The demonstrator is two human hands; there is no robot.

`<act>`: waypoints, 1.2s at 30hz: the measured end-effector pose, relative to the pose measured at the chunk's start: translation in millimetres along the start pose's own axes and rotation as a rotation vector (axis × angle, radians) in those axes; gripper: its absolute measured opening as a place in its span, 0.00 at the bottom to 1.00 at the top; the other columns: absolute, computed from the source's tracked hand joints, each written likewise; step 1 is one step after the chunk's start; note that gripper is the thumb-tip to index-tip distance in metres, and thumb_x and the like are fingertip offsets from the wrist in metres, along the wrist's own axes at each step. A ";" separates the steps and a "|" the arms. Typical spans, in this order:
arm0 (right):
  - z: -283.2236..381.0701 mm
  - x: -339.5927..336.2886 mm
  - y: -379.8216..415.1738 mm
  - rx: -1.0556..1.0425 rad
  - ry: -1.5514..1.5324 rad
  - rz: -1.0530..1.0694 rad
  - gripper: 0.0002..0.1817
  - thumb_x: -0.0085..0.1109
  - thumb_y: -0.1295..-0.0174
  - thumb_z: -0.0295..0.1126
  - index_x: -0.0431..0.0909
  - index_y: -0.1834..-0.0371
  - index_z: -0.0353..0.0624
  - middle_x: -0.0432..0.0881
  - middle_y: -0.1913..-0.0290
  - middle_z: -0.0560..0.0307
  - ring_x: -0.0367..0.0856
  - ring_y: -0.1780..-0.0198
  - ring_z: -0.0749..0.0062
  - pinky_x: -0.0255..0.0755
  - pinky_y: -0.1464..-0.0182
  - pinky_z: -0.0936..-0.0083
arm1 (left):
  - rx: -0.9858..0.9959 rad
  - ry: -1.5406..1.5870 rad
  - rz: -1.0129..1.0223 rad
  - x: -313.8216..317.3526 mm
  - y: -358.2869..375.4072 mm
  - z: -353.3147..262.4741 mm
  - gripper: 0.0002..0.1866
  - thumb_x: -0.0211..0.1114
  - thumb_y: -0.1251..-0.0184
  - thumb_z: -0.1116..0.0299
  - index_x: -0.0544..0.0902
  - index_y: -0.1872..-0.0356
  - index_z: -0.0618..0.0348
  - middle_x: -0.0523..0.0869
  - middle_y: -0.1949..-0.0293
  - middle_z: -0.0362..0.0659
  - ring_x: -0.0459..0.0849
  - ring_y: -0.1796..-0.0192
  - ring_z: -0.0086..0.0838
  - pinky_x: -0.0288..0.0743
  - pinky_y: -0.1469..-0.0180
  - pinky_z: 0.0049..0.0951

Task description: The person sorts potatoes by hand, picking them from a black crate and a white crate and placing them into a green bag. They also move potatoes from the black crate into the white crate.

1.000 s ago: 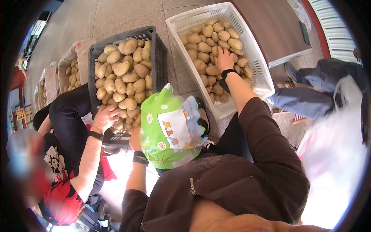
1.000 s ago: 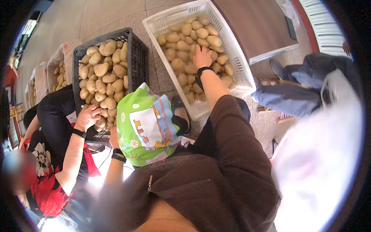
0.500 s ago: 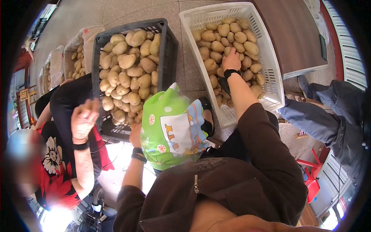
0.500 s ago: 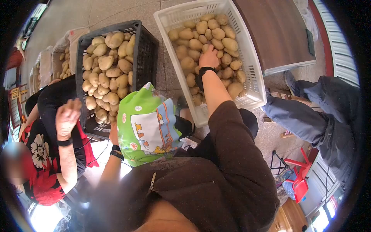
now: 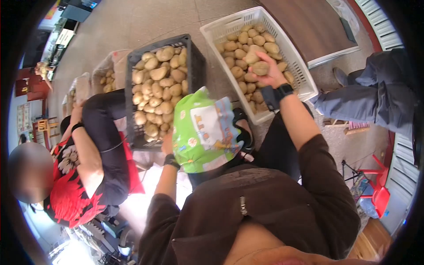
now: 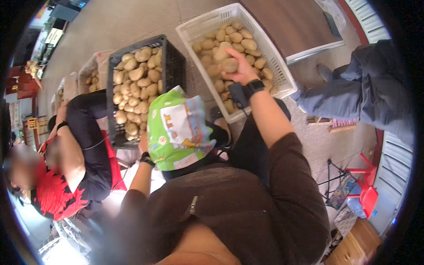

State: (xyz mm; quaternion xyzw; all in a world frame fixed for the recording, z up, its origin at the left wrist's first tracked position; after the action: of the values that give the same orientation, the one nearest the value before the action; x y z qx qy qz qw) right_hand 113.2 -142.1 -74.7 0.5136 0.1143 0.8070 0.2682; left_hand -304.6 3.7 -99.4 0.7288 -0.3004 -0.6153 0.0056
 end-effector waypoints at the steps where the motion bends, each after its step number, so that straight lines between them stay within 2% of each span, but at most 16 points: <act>1: -6.3 0.8 17.6 0.013 -0.075 0.024 0.17 0.57 0.45 0.42 0.72 0.57 0.45 0.79 0.67 0.55 0.78 0.70 0.65 0.72 0.75 0.74 | 0.002 -0.015 0.006 -0.1 1.7 0.9 0.17 0.53 0.44 0.53 0.77 0.63 0.56 0.79 0.61 0.46 0.76 0.55 0.43 0.71 0.57 0.39; 4: -24.7 27.7 97.4 0.008 -0.002 0.163 0.22 0.50 0.41 0.44 0.66 0.45 0.50 0.77 0.55 0.54 0.76 0.66 0.73 0.69 0.72 0.86 | -0.008 -0.040 0.083 -1.6 -0.3 3.0 0.18 0.52 0.43 0.53 0.76 0.62 0.56 0.79 0.60 0.47 0.76 0.56 0.44 0.71 0.57 0.40; 6: -47.3 35.2 138.1 -0.036 0.058 0.121 0.21 0.48 0.40 0.45 0.67 0.47 0.46 0.77 0.55 0.54 0.76 0.74 0.76 0.68 0.80 0.82 | 0.011 -0.004 0.063 -0.8 -0.3 5.4 0.18 0.51 0.43 0.53 0.76 0.62 0.56 0.79 0.60 0.47 0.77 0.56 0.44 0.71 0.56 0.40; 11: -92.7 5.9 169.1 -0.019 0.003 0.051 0.21 0.50 0.41 0.43 0.67 0.48 0.43 0.78 0.57 0.53 0.77 0.75 0.70 0.69 0.82 0.79 | 0.232 0.486 -0.391 4.3 -7.1 42.4 0.14 0.54 0.42 0.62 0.76 0.58 0.59 0.78 0.59 0.52 0.75 0.53 0.46 0.69 0.53 0.39; 12: -90.4 7.9 168.9 -0.030 -0.007 0.052 0.22 0.51 0.41 0.43 0.67 0.48 0.43 0.78 0.58 0.54 0.77 0.75 0.70 0.68 0.82 0.78 | 0.199 0.386 -0.409 -7.7 -4.7 52.8 0.14 0.57 0.43 0.65 0.76 0.59 0.62 0.78 0.59 0.52 0.75 0.54 0.45 0.68 0.52 0.39; 14: -89.6 1.8 162.2 -0.067 0.059 0.029 0.19 0.53 0.43 0.44 0.70 0.54 0.43 0.78 0.61 0.56 0.77 0.75 0.70 0.67 0.83 0.77 | 0.205 0.652 -0.536 -39.0 3.4 56.2 0.12 0.55 0.41 0.67 0.76 0.63 0.67 0.80 0.63 0.47 0.77 0.60 0.34 0.71 0.56 0.30; 15: -91.9 -3.1 156.9 -0.072 0.092 -0.016 0.19 0.54 0.43 0.44 0.70 0.55 0.43 0.78 0.63 0.56 0.77 0.76 0.70 0.67 0.84 0.77 | 0.190 0.878 -0.442 -50.2 3.1 56.4 0.11 0.53 0.39 0.69 0.75 0.61 0.67 0.80 0.65 0.44 0.78 0.59 0.29 0.72 0.58 0.27; 18: -95.8 2.1 152.6 -0.076 0.182 -0.069 0.19 0.56 0.45 0.44 0.69 0.56 0.44 0.77 0.66 0.57 0.77 0.78 0.70 0.67 0.86 0.78 | 0.323 1.349 -0.318 -108.7 63.4 -40.6 0.12 0.53 0.35 0.68 0.72 0.55 0.63 0.78 0.61 0.42 0.77 0.57 0.28 0.74 0.57 0.27; 20: -101.7 8.7 153.5 -0.062 0.247 -0.037 0.19 0.56 0.45 0.43 0.68 0.56 0.45 0.76 0.66 0.57 0.77 0.79 0.70 0.68 0.86 0.78 | 0.452 1.414 -0.167 -118.0 78.8 -97.0 0.11 0.53 0.35 0.67 0.73 0.56 0.62 0.77 0.59 0.42 0.77 0.56 0.27 0.75 0.56 0.29; 21: -105.0 10.9 153.2 -0.056 0.280 -0.001 0.19 0.57 0.45 0.43 0.68 0.55 0.45 0.76 0.66 0.57 0.77 0.79 0.70 0.68 0.86 0.77 | 0.641 1.088 -0.221 -113.0 80.3 -119.6 0.11 0.54 0.35 0.67 0.73 0.56 0.61 0.77 0.59 0.41 0.77 0.56 0.28 0.74 0.56 0.31; 23: -105.6 22.5 160.8 -0.014 0.368 0.056 0.19 0.57 0.44 0.42 0.68 0.55 0.45 0.75 0.64 0.56 0.77 0.79 0.71 0.70 0.84 0.78 | 0.516 1.489 0.266 -74.9 62.1 -158.2 0.11 0.55 0.36 0.65 0.74 0.57 0.58 0.77 0.60 0.41 0.75 0.55 0.27 0.73 0.55 0.34; 24: -107.5 26.6 164.8 -0.006 0.393 0.096 0.19 0.57 0.44 0.42 0.68 0.55 0.44 0.75 0.64 0.56 0.77 0.78 0.71 0.71 0.83 0.78 | 0.699 1.297 0.251 -67.2 71.8 -182.4 0.12 0.54 0.36 0.63 0.73 0.57 0.58 0.77 0.60 0.41 0.75 0.54 0.26 0.72 0.54 0.35; 26: -113.6 30.0 174.4 -0.004 0.438 0.164 0.19 0.57 0.44 0.42 0.69 0.54 0.43 0.75 0.64 0.56 0.76 0.78 0.71 0.72 0.81 0.78 | 0.375 1.354 0.424 -12.3 49.9 -203.9 0.17 0.55 0.36 0.58 0.72 0.55 0.60 0.77 0.60 0.43 0.75 0.54 0.29 0.72 0.53 0.36; 30: -137.8 13.3 171.7 0.048 0.526 0.123 0.21 0.56 0.44 0.46 0.73 0.59 0.38 0.78 0.71 0.54 0.77 0.81 0.71 0.70 0.84 0.81 | 0.049 1.544 0.969 36.0 73.1 -223.1 0.27 0.53 0.37 0.47 0.69 0.51 0.62 0.75 0.54 0.48 0.75 0.50 0.37 0.71 0.49 0.40; 32: -142.5 21.2 179.0 0.024 0.673 0.065 0.22 0.54 0.44 0.48 0.73 0.61 0.38 0.78 0.74 0.54 0.76 0.82 0.71 0.68 0.87 0.81 | 0.058 1.520 1.057 50.0 72.4 -216.0 0.30 0.52 0.39 0.43 0.70 0.51 0.62 0.76 0.53 0.49 0.75 0.49 0.39 0.71 0.48 0.41; 36: -135.2 38.4 189.9 0.059 0.605 0.080 0.23 0.51 0.42 0.50 0.73 0.61 0.37 0.77 0.73 0.53 0.76 0.82 0.71 0.67 0.86 0.82 | 0.011 1.613 1.132 52.6 66.8 -213.2 0.25 0.54 0.38 0.50 0.71 0.52 0.62 0.77 0.54 0.49 0.75 0.49 0.40 0.69 0.46 0.42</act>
State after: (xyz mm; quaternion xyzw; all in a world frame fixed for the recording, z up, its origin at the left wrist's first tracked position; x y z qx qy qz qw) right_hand -79.7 -266.4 -18.2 0.2615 0.1921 0.9296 0.1750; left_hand -138.1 -151.5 -69.4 0.6786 -0.5141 0.1614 0.4992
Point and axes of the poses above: each hand's wrist, its own y-axis away from the middle knuckle, its own x-axis out of the palm, z = x × y, the point moved 2 cm from there along -y, towards the middle knuckle
